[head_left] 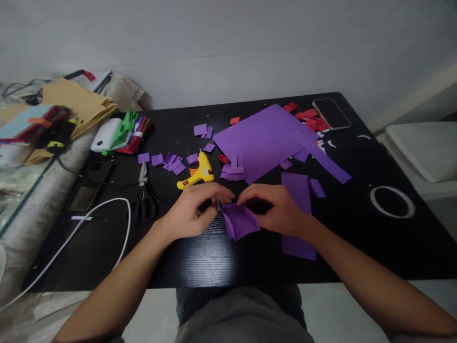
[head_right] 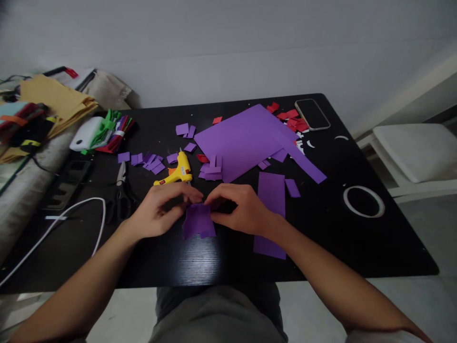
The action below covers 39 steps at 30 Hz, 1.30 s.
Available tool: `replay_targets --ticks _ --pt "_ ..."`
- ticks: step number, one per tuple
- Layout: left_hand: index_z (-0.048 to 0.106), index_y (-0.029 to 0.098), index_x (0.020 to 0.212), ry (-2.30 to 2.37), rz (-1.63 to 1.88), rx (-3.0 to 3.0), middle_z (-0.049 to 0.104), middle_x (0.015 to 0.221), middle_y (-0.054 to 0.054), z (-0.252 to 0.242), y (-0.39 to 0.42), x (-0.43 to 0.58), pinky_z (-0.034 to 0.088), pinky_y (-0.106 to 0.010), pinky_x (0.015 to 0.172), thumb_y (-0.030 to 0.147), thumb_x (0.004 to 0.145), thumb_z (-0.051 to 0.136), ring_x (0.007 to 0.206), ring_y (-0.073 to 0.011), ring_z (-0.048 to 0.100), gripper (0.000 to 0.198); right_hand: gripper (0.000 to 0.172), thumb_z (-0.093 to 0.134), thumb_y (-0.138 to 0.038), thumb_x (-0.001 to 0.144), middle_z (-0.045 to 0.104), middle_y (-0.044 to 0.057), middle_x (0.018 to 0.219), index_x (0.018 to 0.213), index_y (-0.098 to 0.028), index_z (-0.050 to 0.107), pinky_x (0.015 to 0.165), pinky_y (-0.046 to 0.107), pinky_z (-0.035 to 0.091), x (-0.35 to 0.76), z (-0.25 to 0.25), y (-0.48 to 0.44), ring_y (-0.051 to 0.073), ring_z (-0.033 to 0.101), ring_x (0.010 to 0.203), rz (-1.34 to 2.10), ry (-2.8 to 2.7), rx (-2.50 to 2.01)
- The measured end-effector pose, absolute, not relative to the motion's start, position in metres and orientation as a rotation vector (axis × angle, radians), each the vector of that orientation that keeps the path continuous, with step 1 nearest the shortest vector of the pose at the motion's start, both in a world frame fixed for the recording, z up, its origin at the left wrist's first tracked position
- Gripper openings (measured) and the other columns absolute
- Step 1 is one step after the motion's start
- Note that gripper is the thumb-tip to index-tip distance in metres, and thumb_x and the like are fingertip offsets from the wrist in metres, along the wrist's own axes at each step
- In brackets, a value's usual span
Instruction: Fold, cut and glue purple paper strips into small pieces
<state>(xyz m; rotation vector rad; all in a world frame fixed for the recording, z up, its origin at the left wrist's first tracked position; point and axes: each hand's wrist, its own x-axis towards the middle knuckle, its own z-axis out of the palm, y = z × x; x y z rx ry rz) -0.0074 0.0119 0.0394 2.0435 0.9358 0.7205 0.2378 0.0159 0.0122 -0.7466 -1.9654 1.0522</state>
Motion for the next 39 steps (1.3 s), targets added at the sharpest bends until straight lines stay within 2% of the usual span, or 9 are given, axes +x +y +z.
replay_targets --ticks 2,5,11,16,18,21,23,30,39 --pt "0.067 0.018 0.118 0.876 0.709 2.157 0.075 0.107 -0.006 0.039 0.010 -0.009 0.056 -0.031 0.083 0.003 0.075 0.055 0.091 -0.0190 0.070 0.047 0.013 0.079 -0.016 0.086 0.077 0.003 0.093 0.097 -0.021 0.074 0.076 0.027 0.061 0.238 0.012 0.016 0.015 0.074 0.080 1.009 -1.922 -0.752" --pt "0.064 0.018 0.125 0.848 0.732 2.232 0.075 0.112 -0.008 0.035 0.008 -0.008 0.058 -0.034 0.086 0.008 0.078 0.062 0.096 -0.0215 0.071 0.048 0.012 0.080 -0.019 0.086 0.078 0.003 0.094 0.097 -0.022 0.074 0.075 0.027 0.061 0.237 0.010 0.016 0.015 0.075 0.080 0.946 -1.876 -0.755" --pt "0.068 0.020 0.120 0.837 0.892 2.287 0.078 0.107 -0.008 0.027 0.006 -0.005 0.059 -0.032 0.086 0.009 0.086 0.066 0.094 -0.0199 0.074 0.035 0.015 0.078 -0.015 0.085 0.079 0.003 0.093 0.096 -0.023 0.073 0.076 0.029 0.062 0.236 0.012 0.015 0.017 0.076 0.081 0.848 -1.886 -0.767" --pt "0.069 0.019 0.120 0.803 0.832 2.086 0.077 0.108 -0.008 0.032 0.010 -0.009 0.058 -0.034 0.087 0.007 0.081 0.060 0.097 -0.0213 0.073 0.042 0.016 0.076 -0.012 0.086 0.080 0.004 0.095 0.098 -0.023 0.073 0.079 0.031 0.063 0.237 0.015 0.015 0.018 0.077 0.086 0.778 -1.931 -0.729" --pt "0.069 0.018 0.120 0.854 0.796 1.894 0.077 0.105 -0.008 0.034 0.013 -0.010 0.058 -0.032 0.084 0.012 0.085 0.057 0.095 -0.0205 0.073 0.037 0.015 0.073 -0.012 0.089 0.080 0.005 0.095 0.099 -0.023 0.073 0.081 0.032 0.063 0.237 0.015 0.014 0.018 0.077 0.088 0.747 -1.970 -0.713" --pt "0.070 0.016 0.108 0.986 0.713 1.706 0.075 0.093 -0.006 0.036 0.015 -0.007 0.054 -0.028 0.077 0.026 0.096 0.057 0.086 -0.0177 0.070 0.021 0.015 0.070 -0.012 0.091 0.080 0.005 0.097 0.101 -0.024 0.072 0.081 0.033 0.064 0.237 0.013 0.012 0.019 0.077 0.089 0.735 -2.028 -0.698" --pt "0.071 0.015 0.098 1.027 0.612 1.697 0.071 0.085 -0.004 0.037 0.016 -0.004 0.050 -0.025 0.071 0.032 0.096 0.063 0.077 -0.0150 0.064 0.019 0.018 0.069 -0.011 0.090 0.080 0.005 0.098 0.102 -0.024 0.072 0.080 0.033 0.064 0.236 0.012 0.012 0.019 0.077 0.089 0.755 -2.060 -0.683" --pt "0.070 0.014 0.087 0.933 0.447 1.601 0.067 0.072 0.000 0.039 0.015 -0.001 0.046 -0.022 0.062 0.025 0.091 0.066 0.065 -0.0110 0.059 0.013 0.016 0.076 -0.012 0.086 0.078 0.004 0.094 0.098 -0.022 0.075 0.072 0.028 0.062 0.237 0.015 0.012 0.016 0.075 0.079 0.995 -2.041 -0.692" --pt "0.072 0.014 0.085 0.906 0.409 1.596 0.071 0.075 -0.002 0.036 0.014 -0.004 0.047 -0.022 0.062 0.020 0.086 0.068 0.068 -0.0120 0.062 0.007 0.012 0.079 -0.017 0.084 0.078 0.003 0.091 0.095 -0.022 0.076 0.071 0.027 0.062 0.237 0.016 0.012 0.016 0.075 0.078 1.197 -2.002 -0.723"
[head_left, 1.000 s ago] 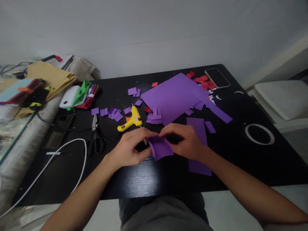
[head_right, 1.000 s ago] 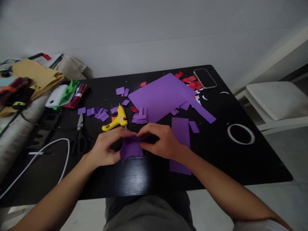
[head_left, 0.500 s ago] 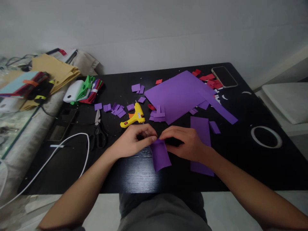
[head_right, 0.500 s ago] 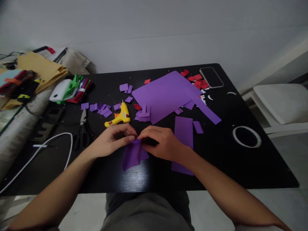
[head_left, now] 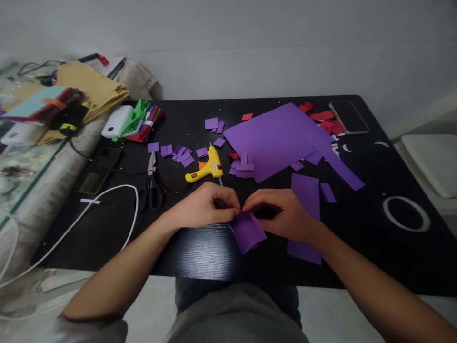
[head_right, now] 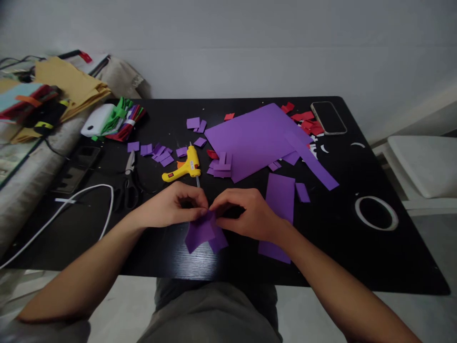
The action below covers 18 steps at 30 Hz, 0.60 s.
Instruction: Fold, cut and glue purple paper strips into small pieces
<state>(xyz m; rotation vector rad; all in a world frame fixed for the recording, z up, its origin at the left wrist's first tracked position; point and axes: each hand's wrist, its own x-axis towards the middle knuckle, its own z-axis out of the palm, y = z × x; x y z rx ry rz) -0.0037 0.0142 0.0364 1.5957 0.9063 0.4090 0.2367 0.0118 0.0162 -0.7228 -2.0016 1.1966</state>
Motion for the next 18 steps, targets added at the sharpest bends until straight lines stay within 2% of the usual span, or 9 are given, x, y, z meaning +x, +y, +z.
replay_targets --ticks 5,11,18 --pt "0.075 0.014 0.088 0.884 0.369 1.593 0.072 0.077 -0.002 0.0343 0.0147 -0.0026 0.047 -0.022 0.062 0.030 0.089 0.071 0.068 -0.0123 0.062 0.016 0.014 0.081 -0.016 0.084 0.079 0.003 0.091 0.097 -0.022 0.077 0.072 0.028 0.061 0.2354 0.0132 0.0106 0.016 0.075 0.079 1.165 -2.031 -0.700" --pt "0.075 0.013 0.086 0.855 0.358 1.588 0.069 0.073 -0.001 0.0361 0.0160 -0.0025 0.044 -0.020 0.059 0.026 0.089 0.071 0.064 -0.0106 0.059 0.014 0.012 0.082 -0.021 0.087 0.079 0.003 0.090 0.098 -0.022 0.077 0.071 0.028 0.060 0.2343 0.0117 0.0109 0.016 0.075 0.079 1.170 -2.041 -0.684" --pt "0.074 0.013 0.086 0.882 0.320 1.548 0.069 0.071 0.000 0.0351 0.0135 -0.0001 0.044 -0.021 0.059 0.028 0.088 0.071 0.064 -0.0109 0.059 0.015 0.013 0.080 -0.015 0.087 0.078 0.002 0.088 0.098 -0.020 0.077 0.071 0.025 0.059 0.2337 0.0075 0.0101 0.014 0.074 0.077 1.161 -2.038 -0.703"
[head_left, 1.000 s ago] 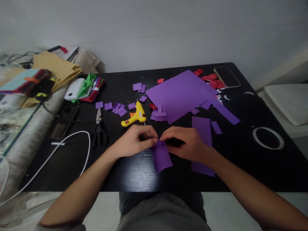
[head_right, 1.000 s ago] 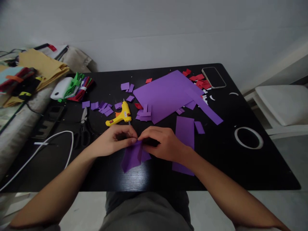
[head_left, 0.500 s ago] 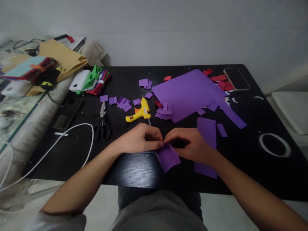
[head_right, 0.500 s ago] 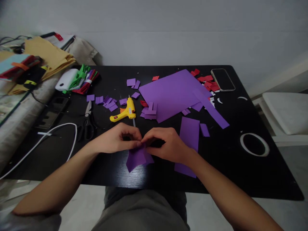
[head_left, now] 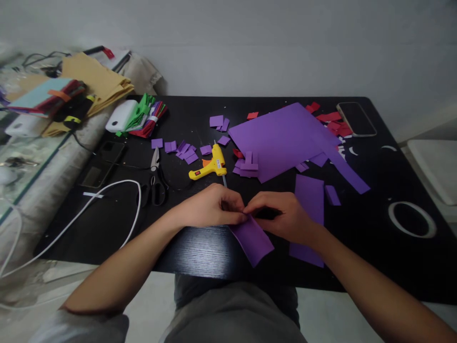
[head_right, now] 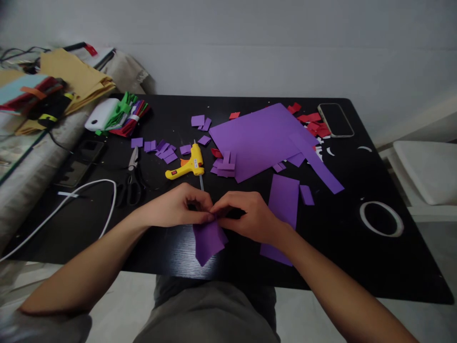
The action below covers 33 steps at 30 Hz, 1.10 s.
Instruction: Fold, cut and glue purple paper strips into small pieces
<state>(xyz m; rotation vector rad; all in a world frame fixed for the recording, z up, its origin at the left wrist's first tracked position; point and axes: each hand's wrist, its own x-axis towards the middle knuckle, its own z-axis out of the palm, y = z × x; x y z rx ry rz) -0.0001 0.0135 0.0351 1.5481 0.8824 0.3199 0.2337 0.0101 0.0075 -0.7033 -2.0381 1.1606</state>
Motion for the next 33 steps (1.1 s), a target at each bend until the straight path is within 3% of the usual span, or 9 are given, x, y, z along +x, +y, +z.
replay_targets --ticks 6,11,16,23,28,30,33 --pt "0.072 0.013 0.083 0.874 0.340 1.541 0.065 0.069 0.003 0.031 0.014 0.001 0.041 -0.018 0.058 0.019 0.085 0.071 0.064 -0.0089 0.056 0.007 0.017 0.081 -0.012 0.085 0.077 0.002 0.088 0.100 -0.020 0.077 0.071 0.024 0.059 0.232 0.005 0.010 0.014 0.073 0.077 1.118 -2.037 -0.653" --pt "0.073 0.013 0.084 0.875 0.340 1.504 0.065 0.069 0.002 0.031 0.014 0.003 0.040 -0.019 0.057 0.026 0.087 0.071 0.062 -0.0085 0.054 0.014 0.013 0.077 -0.013 0.089 0.077 0.003 0.090 0.099 -0.021 0.075 0.074 0.027 0.060 0.232 0.006 0.011 0.015 0.074 0.080 1.098 -2.058 -0.638" --pt "0.072 0.013 0.082 0.877 0.375 1.517 0.065 0.069 0.003 0.027 0.013 0.003 0.040 -0.019 0.058 0.020 0.086 0.071 0.062 -0.0080 0.054 0.008 0.013 0.075 -0.011 0.089 0.076 0.003 0.090 0.099 -0.020 0.075 0.074 0.027 0.060 0.232 0.006 0.010 0.015 0.073 0.079 1.109 -2.047 -0.635" --pt "0.075 0.014 0.090 0.913 0.447 1.579 0.071 0.077 -0.002 0.027 0.018 -0.002 0.046 -0.023 0.062 0.038 0.094 0.069 0.069 -0.0125 0.061 0.025 0.019 0.076 -0.008 0.083 0.072 -0.001 0.091 0.096 -0.022 0.073 0.071 0.022 0.060 0.230 0.000 0.010 0.012 0.072 0.078 1.376 -1.801 -0.839" --pt "0.064 0.018 0.124 0.874 0.678 1.751 0.073 0.110 -0.008 0.036 0.021 -0.011 0.055 -0.030 0.083 0.018 0.096 0.057 0.096 -0.0185 0.069 0.029 0.024 0.076 -0.008 0.078 0.074 0.000 0.096 0.096 -0.023 0.071 0.074 0.024 0.061 0.230 -0.001 0.013 0.013 0.074 0.080 1.409 -1.687 -0.930" --pt "0.063 0.019 0.124 0.789 0.655 1.936 0.070 0.120 -0.009 0.038 0.021 -0.013 0.055 -0.033 0.088 0.008 0.087 0.060 0.104 -0.0203 0.068 0.038 0.023 0.076 -0.008 0.078 0.075 0.000 0.095 0.095 -0.023 0.069 0.076 0.025 0.062 0.230 0.000 0.014 0.014 0.074 0.081 1.423 -1.667 -0.929" --pt "0.064 0.019 0.112 0.762 0.603 2.173 0.070 0.116 -0.008 0.036 0.022 -0.014 0.053 -0.034 0.091 0.002 0.080 0.062 0.105 -0.0212 0.065 0.036 0.018 0.076 -0.011 0.079 0.075 0.001 0.094 0.090 -0.022 0.066 0.077 0.026 0.063 0.230 0.002 0.014 0.014 0.074 0.080 1.403 -1.666 -0.921"
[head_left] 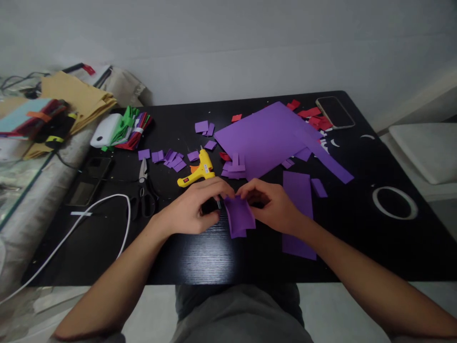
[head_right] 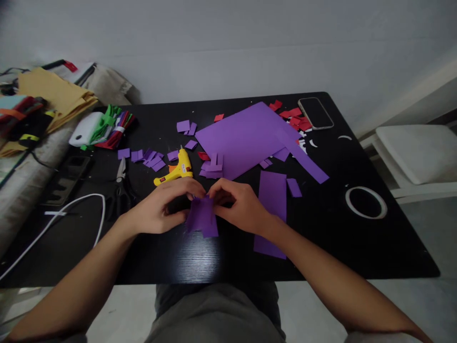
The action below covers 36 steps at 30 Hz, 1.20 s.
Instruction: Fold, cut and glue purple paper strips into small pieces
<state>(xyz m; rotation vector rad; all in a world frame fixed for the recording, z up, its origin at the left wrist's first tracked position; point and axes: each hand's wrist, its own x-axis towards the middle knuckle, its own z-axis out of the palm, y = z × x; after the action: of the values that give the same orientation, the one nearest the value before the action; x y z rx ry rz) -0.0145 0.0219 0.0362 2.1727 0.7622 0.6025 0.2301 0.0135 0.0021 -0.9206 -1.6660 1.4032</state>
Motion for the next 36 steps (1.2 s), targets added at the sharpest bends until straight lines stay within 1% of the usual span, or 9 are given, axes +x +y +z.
replay_targets --ticks 4,10,15,19,22,24,27,29,36 --pt "0.064 0.019 0.099 0.856 0.668 2.272 0.069 0.099 -0.005 0.029 0.021 -0.013 0.053 -0.032 0.084 0.010 0.087 0.065 0.090 -0.0184 0.065 0.015 0.017 0.076 -0.013 0.080 0.074 0.000 0.093 0.088 -0.022 0.063 0.077 0.026 0.063 0.230 0.003 0.013 0.014 0.074 0.080 1.340 -1.700 -0.954" --pt "0.065 0.018 0.090 0.962 0.806 2.177 0.072 0.088 -0.003 0.021 0.019 -0.008 0.054 -0.026 0.073 0.015 0.088 0.072 0.078 -0.0148 0.068 0.008 0.019 0.077 -0.014 0.080 0.072 -0.001 0.088 0.088 -0.022 0.062 0.078 0.026 0.064 0.229 0.002 0.013 0.014 0.073 0.079 1.249 -1.727 -0.961" --pt "0.068 0.018 0.088 0.997 0.877 2.040 0.072 0.085 -0.002 0.016 0.020 -0.005 0.053 -0.024 0.069 0.025 0.089 0.077 0.074 -0.0134 0.067 0.012 0.015 0.080 -0.025 0.083 0.074 0.000 0.084 0.090 -0.021 0.067 0.073 0.027 0.064 0.228 0.003 0.012 0.014 0.072 0.075 1.232 -1.715 -0.987" --pt "0.068 0.018 0.087 1.012 0.871 1.846 0.069 0.078 0.000 0.011 0.020 -0.005 0.053 -0.024 0.068 0.029 0.088 0.079 0.070 -0.0128 0.064 0.016 0.017 0.083 -0.033 0.083 0.075 0.000 0.082 0.087 -0.021 0.071 0.072 0.029 0.064 0.229 0.004 0.013 0.016 0.073 0.073 1.308 -1.663 -1.001" --pt "0.067 0.018 0.091 1.009 0.856 1.670 0.067 0.079 -0.001 0.008 0.019 -0.004 0.053 -0.026 0.069 0.033 0.088 0.080 0.071 -0.0134 0.062 0.020 0.020 0.086 -0.035 0.081 0.077 0.000 0.083 0.086 -0.022 0.071 0.074 0.031 0.065 0.229 0.004 0.014 0.018 0.075 0.075 1.366 -1.578 -1.015" --pt "0.067 0.018 0.092 1.013 0.856 1.602 0.066 0.078 -0.001 0.008 0.017 -0.003 0.052 -0.026 0.069 0.035 0.088 0.080 0.071 -0.0131 0.060 0.022 0.026 0.089 -0.036 0.078 0.079 0.001 0.088 0.090 -0.022 0.070 0.079 0.033 0.066 0.228 0.004 0.015 0.019 0.077 0.080 1.415 -1.486 -1.018" --pt "0.066 0.018 0.094 1.010 0.888 1.548 0.061 0.073 0.002 0.009 0.015 0.001 0.048 -0.024 0.064 0.034 0.089 0.078 0.065 -0.0110 0.055 0.021 0.037 0.093 -0.037 0.073 0.080 0.002 0.091 0.096 -0.022 0.068 0.081 0.036 0.067 0.226 0.004 0.016 0.021 0.078 0.084 1.515 -1.355 -1.020" --pt "0.064 0.018 0.094 0.998 0.918 1.532 0.058 0.071 0.003 0.011 0.015 0.004 0.046 -0.022 0.062 0.032 0.090 0.076 0.063 -0.0098 0.052 0.019 0.039 0.093 -0.036 0.071 0.081 0.002 0.090 0.097 -0.022 0.068 0.080 0.036 0.067 0.226 0.004 0.017 0.021 0.079 0.082 1.552 -1.307 -1.030" --pt "0.062 0.017 0.091 1.010 0.950 1.477 0.056 0.069 0.004 0.014 0.014 0.006 0.043 -0.024 0.063 0.031 0.085 0.081 0.062 -0.0097 0.050 0.024 0.034 0.093 -0.035 0.073 0.081 0.003 0.096 0.095 -0.022 0.071 0.088 0.037 0.065 0.228 0.006 0.019 0.020 0.078 0.089 1.590 -1.317 -0.983"
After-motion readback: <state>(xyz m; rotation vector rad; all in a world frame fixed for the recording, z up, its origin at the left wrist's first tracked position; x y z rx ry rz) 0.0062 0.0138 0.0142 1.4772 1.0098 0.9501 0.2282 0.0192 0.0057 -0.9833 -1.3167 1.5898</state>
